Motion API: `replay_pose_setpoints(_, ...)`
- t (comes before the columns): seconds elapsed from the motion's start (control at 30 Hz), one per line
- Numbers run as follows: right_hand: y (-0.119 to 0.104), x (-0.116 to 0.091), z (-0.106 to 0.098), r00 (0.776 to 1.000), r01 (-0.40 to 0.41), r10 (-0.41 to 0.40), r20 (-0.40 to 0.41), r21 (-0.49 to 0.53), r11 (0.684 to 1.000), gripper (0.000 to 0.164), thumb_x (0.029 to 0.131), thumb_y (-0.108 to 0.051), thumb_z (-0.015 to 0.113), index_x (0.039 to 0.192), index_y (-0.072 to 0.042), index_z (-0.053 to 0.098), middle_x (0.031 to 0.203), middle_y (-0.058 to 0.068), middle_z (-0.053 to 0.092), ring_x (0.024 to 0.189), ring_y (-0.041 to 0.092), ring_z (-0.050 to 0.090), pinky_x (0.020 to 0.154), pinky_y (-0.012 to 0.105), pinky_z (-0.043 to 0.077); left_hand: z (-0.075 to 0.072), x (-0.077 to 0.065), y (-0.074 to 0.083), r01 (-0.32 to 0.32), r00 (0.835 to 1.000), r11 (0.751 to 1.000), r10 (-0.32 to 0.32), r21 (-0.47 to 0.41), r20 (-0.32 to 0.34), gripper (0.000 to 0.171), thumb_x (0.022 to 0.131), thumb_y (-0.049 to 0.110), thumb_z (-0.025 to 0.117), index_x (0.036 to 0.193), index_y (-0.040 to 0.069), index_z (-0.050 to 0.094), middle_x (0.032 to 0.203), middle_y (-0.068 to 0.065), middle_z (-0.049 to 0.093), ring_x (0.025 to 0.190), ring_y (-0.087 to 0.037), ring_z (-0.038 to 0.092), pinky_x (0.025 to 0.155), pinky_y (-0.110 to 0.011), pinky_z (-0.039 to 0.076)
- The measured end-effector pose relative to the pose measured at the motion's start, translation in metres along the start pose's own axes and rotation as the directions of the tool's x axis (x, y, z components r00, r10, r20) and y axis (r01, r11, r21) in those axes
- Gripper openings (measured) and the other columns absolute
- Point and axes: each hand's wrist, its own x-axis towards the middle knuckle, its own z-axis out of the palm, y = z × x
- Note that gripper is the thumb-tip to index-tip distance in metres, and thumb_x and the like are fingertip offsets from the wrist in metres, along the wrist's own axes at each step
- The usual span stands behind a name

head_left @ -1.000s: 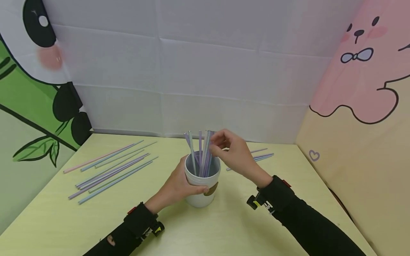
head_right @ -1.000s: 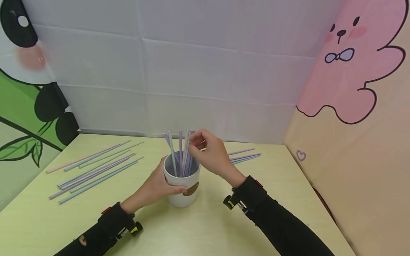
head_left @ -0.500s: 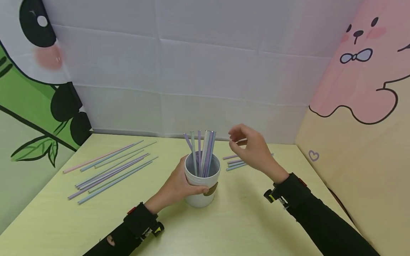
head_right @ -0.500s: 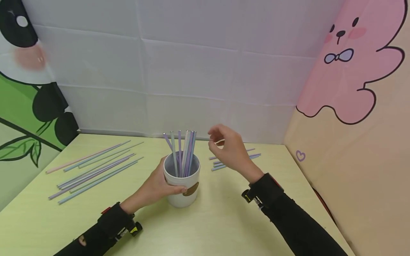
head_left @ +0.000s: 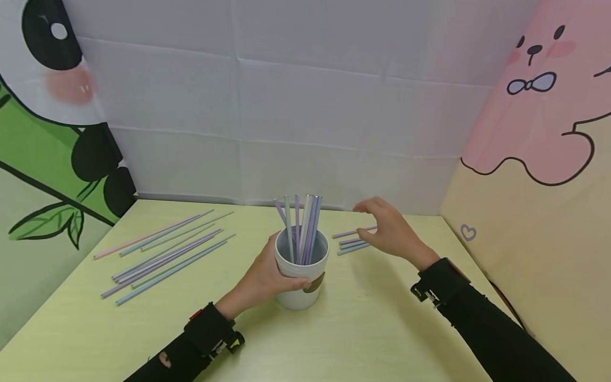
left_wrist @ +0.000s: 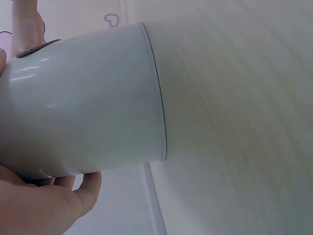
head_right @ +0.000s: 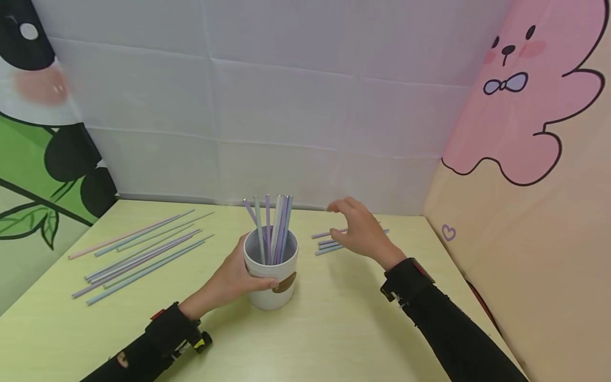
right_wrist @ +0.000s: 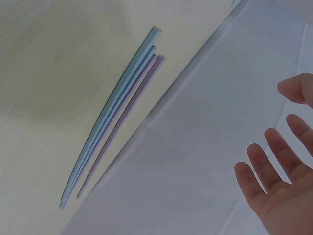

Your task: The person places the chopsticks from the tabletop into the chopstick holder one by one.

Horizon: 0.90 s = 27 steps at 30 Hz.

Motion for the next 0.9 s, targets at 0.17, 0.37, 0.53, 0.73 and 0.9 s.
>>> replay_pose_setpoints(0.17,0.012,-0.005,0.002,0.997,-0.008,0.013,0.08,-0.054,0.998,0.046,0.088,-0.01,0.082,0.132,-0.005,0.067,0.131,0.014,0.063,0.125,0.037,0.058,0.103,0.054,0.051,0.0,0.0,0.001,0.006,1.0,1.0,-0.006,0.002,-0.002,0.119,0.072,0.027,0.1,0.163,0.013,0.025,0.149,-0.008,0.054,0.128,-0.026,0.059,0.109,-0.05,0.047)
replay_pose_setpoints(0.37,0.031,-0.014,0.012,0.987,-0.035,0.05,0.153,-0.1,0.994,0.048,0.086,-0.008,0.084,0.131,-0.006,0.067,0.129,0.017,0.062,0.12,0.039,0.058,0.096,0.056,0.053,-0.001,0.0,0.003,0.021,1.0,1.0,-0.021,0.007,-0.001,0.119,0.073,0.028,0.1,0.163,0.012,0.024,0.149,-0.008,0.054,0.128,-0.026,0.059,0.109,-0.05,0.047)
replay_pose_setpoints(0.53,0.046,-0.021,0.026,0.978,-0.026,0.055,0.203,-0.145,0.989,0.049,0.083,-0.009,0.085,0.129,-0.006,0.068,0.125,0.014,0.063,0.111,0.035,0.058,0.092,0.052,0.053,-0.001,-0.001,0.003,0.024,1.0,1.0,-0.024,0.013,-0.001,0.119,0.073,0.029,0.099,0.163,0.012,0.024,0.149,-0.008,0.053,0.128,-0.026,0.059,0.108,-0.049,0.048)
replay_pose_setpoints(0.73,0.056,-0.029,0.042,0.962,0.012,0.038,0.269,-0.183,0.983,0.051,0.081,-0.01,0.087,0.129,-0.006,0.068,0.12,0.017,0.065,0.105,0.034,0.059,0.091,0.051,0.054,-0.001,-0.001,0.002,0.019,1.0,1.0,-0.019,0.011,0.001,0.118,0.073,0.029,0.1,0.163,0.013,0.025,0.149,-0.007,0.053,0.128,-0.026,0.059,0.108,-0.049,0.048)
replay_pose_setpoints(0.9,0.059,-0.031,0.048,0.954,-0.006,0.061,0.293,-0.188,0.982,0.051,0.082,-0.009,0.086,0.129,-0.006,0.068,0.122,0.017,0.064,0.109,0.037,0.059,0.095,0.054,0.053,-0.001,-0.001,0.002,0.022,1.0,1.0,-0.022,0.011,0.001,0.118,0.073,0.029,0.1,0.164,0.014,0.025,0.149,-0.007,0.053,0.128,-0.026,0.059,0.108,-0.049,0.048)
